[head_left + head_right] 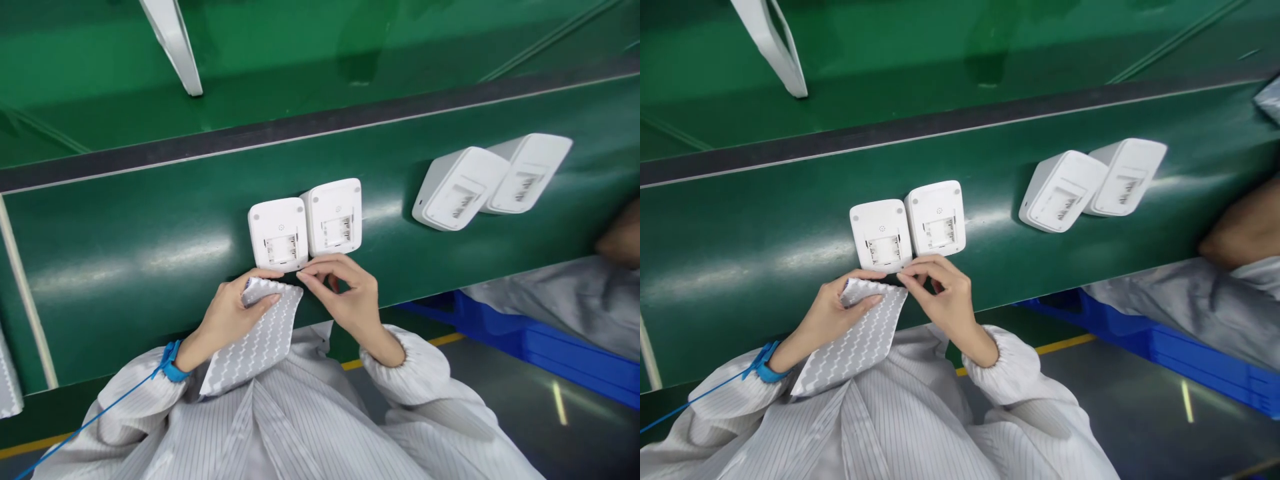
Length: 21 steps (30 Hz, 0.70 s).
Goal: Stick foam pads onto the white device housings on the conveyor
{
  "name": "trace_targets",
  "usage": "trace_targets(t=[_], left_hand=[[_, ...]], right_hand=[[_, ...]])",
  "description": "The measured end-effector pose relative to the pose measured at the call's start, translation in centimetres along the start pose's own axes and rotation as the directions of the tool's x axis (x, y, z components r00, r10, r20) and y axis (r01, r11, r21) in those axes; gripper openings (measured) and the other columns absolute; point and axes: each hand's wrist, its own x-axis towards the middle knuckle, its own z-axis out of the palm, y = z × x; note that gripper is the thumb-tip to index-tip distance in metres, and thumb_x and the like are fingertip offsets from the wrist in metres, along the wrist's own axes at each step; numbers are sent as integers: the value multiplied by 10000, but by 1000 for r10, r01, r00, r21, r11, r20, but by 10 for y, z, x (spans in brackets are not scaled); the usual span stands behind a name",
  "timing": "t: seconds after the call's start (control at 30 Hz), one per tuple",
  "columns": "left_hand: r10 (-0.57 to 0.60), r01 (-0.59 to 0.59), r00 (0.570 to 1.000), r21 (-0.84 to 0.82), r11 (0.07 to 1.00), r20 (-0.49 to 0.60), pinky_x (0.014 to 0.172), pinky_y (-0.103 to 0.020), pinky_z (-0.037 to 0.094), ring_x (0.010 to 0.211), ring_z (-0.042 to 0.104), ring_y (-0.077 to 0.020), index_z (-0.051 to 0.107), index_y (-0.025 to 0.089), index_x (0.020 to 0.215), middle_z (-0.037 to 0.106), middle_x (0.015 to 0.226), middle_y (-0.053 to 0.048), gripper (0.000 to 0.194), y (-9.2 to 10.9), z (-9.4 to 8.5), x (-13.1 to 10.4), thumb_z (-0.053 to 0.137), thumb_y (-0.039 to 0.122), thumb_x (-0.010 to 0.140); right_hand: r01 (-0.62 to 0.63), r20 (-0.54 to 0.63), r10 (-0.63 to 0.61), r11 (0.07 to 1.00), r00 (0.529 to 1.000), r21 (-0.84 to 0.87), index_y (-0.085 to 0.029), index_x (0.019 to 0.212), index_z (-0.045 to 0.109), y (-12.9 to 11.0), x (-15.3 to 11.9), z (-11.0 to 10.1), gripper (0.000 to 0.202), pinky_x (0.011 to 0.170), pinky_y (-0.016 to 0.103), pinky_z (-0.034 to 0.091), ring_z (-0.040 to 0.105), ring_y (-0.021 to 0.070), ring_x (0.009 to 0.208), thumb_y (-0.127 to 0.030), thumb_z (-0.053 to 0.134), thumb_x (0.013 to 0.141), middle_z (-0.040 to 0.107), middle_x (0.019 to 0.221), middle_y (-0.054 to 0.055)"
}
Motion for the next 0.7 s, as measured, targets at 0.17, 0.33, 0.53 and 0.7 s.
trace_targets(t=[0.17, 0.33, 0.53, 0.7], left_hand=[[-57, 57, 998, 48, 997, -9, 825, -352, 590, 1052, 774, -267, 727, 328, 1245, 811, 1190, 14, 288, -1, 1, 1, 717, 328, 958], [-75, 76, 997, 61, 995, -7, 803, -348, 580, 996, 786, -252, 722, 350, 1223, 813, 1161, 41, 261, 1, 0, 3, 715, 335, 962], [-18, 18, 999, -6, 1000, 48, 969, -404, 586, 1134, 748, -273, 711, 329, 1231, 782, 1250, 5, 254, 1, -3, 4, 702, 342, 977], [10, -27, 996, -186, 982, -93, 1120, -439, 517, 1335, 631, -302, 467, 341, 1565, 677, 1416, -62, 785, -3, -20, 5, 829, 370, 869]], right_hand=[[45, -19, -49, 986, 999, -162, -232, 978, 772, 11, 4, -4, 65, 684, 355, 614, 676, 174, 825, -215, 709, 970, 680, 1092, 72], [196, 61, -186, 940, 981, -279, -225, 1040, 716, 7, 4, -2, 94, 821, 382, 629, 703, 209, 967, -172, 643, 1011, 668, 1112, 88], [343, 207, -275, 791, 939, -507, -203, 925, 681, 0, 18, -13, 96, 625, 351, 550, 690, 206, 773, -200, 648, 1015, 708, 933, 73], [342, -29, -438, 740, 898, -579, -282, 1098, 736, 14, 54, -15, 317, 1033, 610, 526, 593, 431, 1323, -450, 859, 859, 658, 1360, 136]])
